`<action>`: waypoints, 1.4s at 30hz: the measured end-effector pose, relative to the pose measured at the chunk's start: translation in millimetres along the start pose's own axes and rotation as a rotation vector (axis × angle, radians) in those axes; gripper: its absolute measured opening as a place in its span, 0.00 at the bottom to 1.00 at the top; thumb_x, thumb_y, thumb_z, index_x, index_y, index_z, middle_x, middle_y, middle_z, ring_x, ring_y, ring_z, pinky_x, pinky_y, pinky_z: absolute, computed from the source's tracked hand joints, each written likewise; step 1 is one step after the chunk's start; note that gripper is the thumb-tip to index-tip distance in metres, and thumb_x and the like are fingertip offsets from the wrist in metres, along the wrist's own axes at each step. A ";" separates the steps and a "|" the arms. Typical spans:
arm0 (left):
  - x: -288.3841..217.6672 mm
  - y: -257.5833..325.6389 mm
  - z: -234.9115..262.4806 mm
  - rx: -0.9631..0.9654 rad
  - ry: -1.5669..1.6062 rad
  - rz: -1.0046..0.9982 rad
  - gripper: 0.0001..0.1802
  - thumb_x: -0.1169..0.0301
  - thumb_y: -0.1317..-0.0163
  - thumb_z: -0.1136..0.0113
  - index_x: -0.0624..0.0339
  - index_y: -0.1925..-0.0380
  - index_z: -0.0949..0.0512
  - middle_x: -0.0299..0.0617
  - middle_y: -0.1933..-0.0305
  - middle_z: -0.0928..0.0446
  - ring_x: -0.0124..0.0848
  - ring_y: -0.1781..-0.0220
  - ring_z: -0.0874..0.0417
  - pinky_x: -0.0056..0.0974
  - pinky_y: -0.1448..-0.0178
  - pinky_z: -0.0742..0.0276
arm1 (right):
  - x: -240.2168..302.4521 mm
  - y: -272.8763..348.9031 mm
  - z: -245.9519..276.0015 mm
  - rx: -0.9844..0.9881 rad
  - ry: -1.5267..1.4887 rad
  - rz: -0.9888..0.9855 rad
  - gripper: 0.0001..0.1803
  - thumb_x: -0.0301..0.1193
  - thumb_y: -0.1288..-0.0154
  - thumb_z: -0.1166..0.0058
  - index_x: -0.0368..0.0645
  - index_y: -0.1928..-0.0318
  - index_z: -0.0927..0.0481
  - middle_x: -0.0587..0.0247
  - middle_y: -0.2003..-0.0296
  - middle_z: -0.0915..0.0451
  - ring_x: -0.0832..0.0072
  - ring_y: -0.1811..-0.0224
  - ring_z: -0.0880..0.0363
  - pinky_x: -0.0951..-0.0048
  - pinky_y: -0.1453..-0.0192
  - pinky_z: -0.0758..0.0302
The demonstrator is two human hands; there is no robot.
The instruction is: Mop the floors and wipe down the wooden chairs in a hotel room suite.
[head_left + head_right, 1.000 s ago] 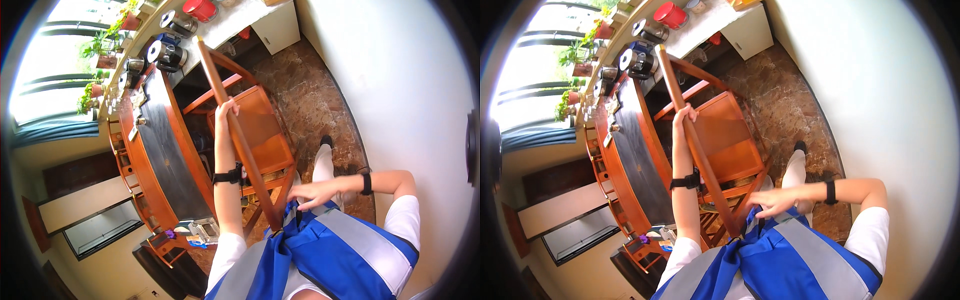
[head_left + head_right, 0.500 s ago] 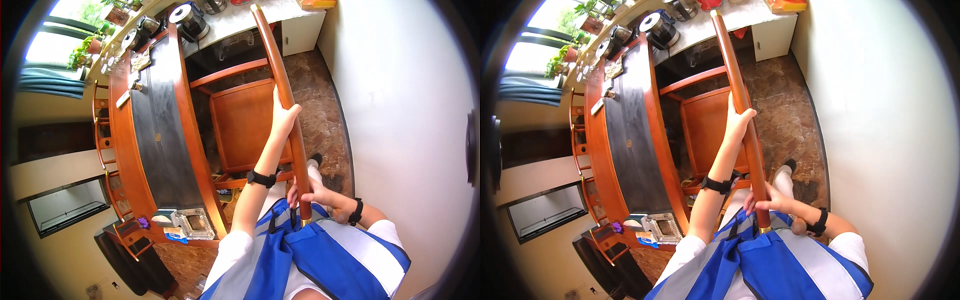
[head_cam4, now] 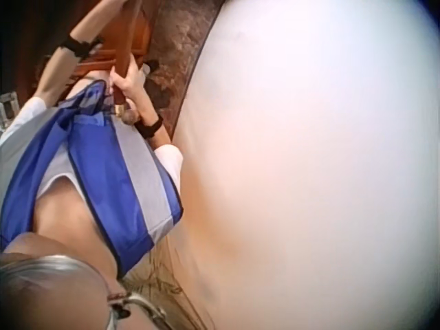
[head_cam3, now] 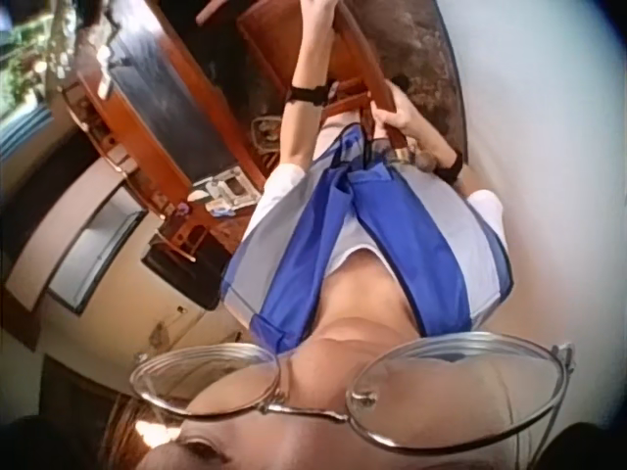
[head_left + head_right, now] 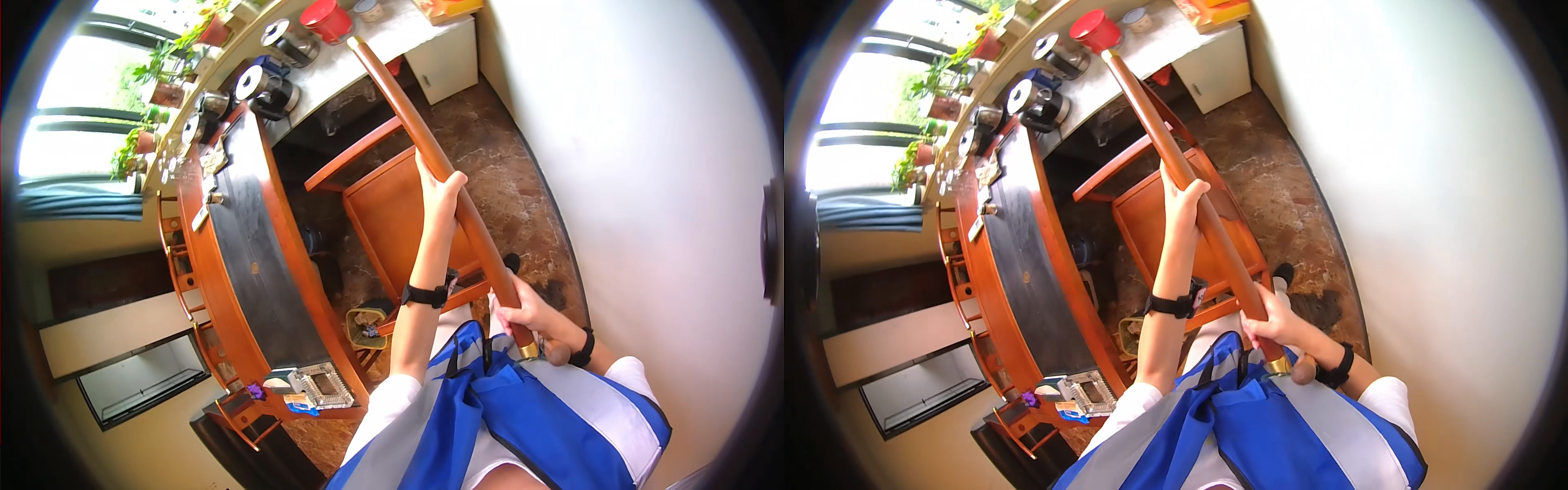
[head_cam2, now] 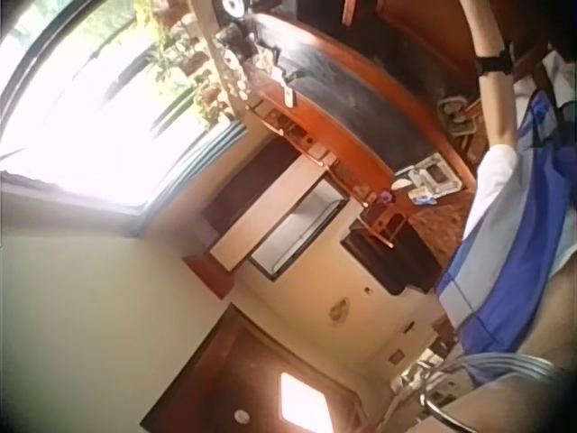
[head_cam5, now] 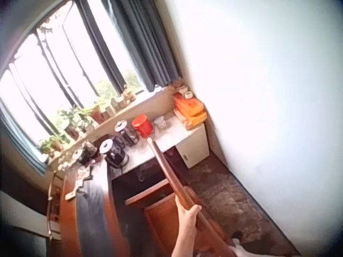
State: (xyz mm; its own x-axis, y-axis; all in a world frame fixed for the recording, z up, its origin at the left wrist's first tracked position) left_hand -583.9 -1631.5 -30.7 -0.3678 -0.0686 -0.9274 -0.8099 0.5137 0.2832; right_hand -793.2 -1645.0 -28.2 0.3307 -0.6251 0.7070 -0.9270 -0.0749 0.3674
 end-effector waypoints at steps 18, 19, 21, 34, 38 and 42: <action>56.4 -57.1 -235.8 0.197 0.146 -0.028 0.45 0.81 0.64 0.54 0.55 0.43 0.62 0.38 0.64 0.42 0.25 0.71 0.37 0.27 0.69 0.36 | 110.2 95.1 151.3 -0.418 0.148 0.098 0.21 0.31 0.51 0.54 0.36 0.56 0.42 0.65 0.85 0.36 0.81 0.90 0.38 0.83 0.87 0.37; 58.6 -59.0 -244.7 0.229 0.135 -0.027 0.45 0.81 0.65 0.54 0.55 0.43 0.61 0.39 0.63 0.42 0.25 0.69 0.37 0.27 0.68 0.36 | 113.3 98.6 155.7 -0.397 0.152 0.097 0.21 0.31 0.51 0.54 0.36 0.56 0.42 0.65 0.85 0.36 0.81 0.90 0.38 0.83 0.87 0.37; 62.5 -61.5 -261.0 0.232 0.100 -0.080 0.45 0.81 0.64 0.54 0.55 0.43 0.63 0.40 0.67 0.41 0.26 0.72 0.36 0.28 0.71 0.35 | 117.8 107.7 162.9 -0.452 0.158 0.128 0.23 0.31 0.51 0.54 0.36 0.55 0.42 0.64 0.85 0.36 0.82 0.91 0.38 0.83 0.87 0.38; 85.9 -63.0 -295.0 0.371 0.031 -0.156 0.44 0.70 0.55 0.51 0.62 0.43 0.67 0.51 0.40 0.62 0.38 0.41 0.54 0.34 0.42 0.53 | 97.2 174.1 192.3 -0.759 -0.195 0.898 0.22 0.51 0.47 0.63 0.45 0.66 0.32 0.57 0.63 0.35 0.72 0.66 0.37 0.72 0.59 0.41; 102.9 -30.0 -251.0 0.416 -0.034 -0.279 0.40 0.67 0.48 0.52 0.62 0.43 0.64 0.47 0.37 0.65 0.35 0.36 0.64 0.32 0.37 0.65 | 63.6 211.8 147.1 -0.442 -0.086 0.892 0.20 0.51 0.49 0.58 0.48 0.71 0.37 0.63 0.76 0.34 0.73 0.74 0.38 0.74 0.66 0.39; 102.7 38.8 -130.2 0.519 0.047 -0.328 0.34 0.73 0.50 0.53 0.63 0.44 0.55 0.46 0.38 0.62 0.35 0.36 0.61 0.35 0.37 0.64 | 15.0 200.4 93.8 -0.743 0.452 0.461 0.17 0.36 0.53 0.46 0.46 0.70 0.41 0.68 0.81 0.38 0.80 0.80 0.39 0.83 0.74 0.40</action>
State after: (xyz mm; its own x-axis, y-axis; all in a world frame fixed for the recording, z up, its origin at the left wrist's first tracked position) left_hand -712.6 -1729.9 -83.1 -0.1666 -0.3251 -0.9309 -0.5605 0.8080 -0.1818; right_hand -990.6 -1742.2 -0.6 0.1449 -0.1029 0.9841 -0.6866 0.7056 0.1749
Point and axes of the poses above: each hand's wrist, its own y-axis away from the middle knuckle, its own z-axis out of the back of the hand, x = y × z, the point moved 1 cm from there along -y, towards the middle knuckle
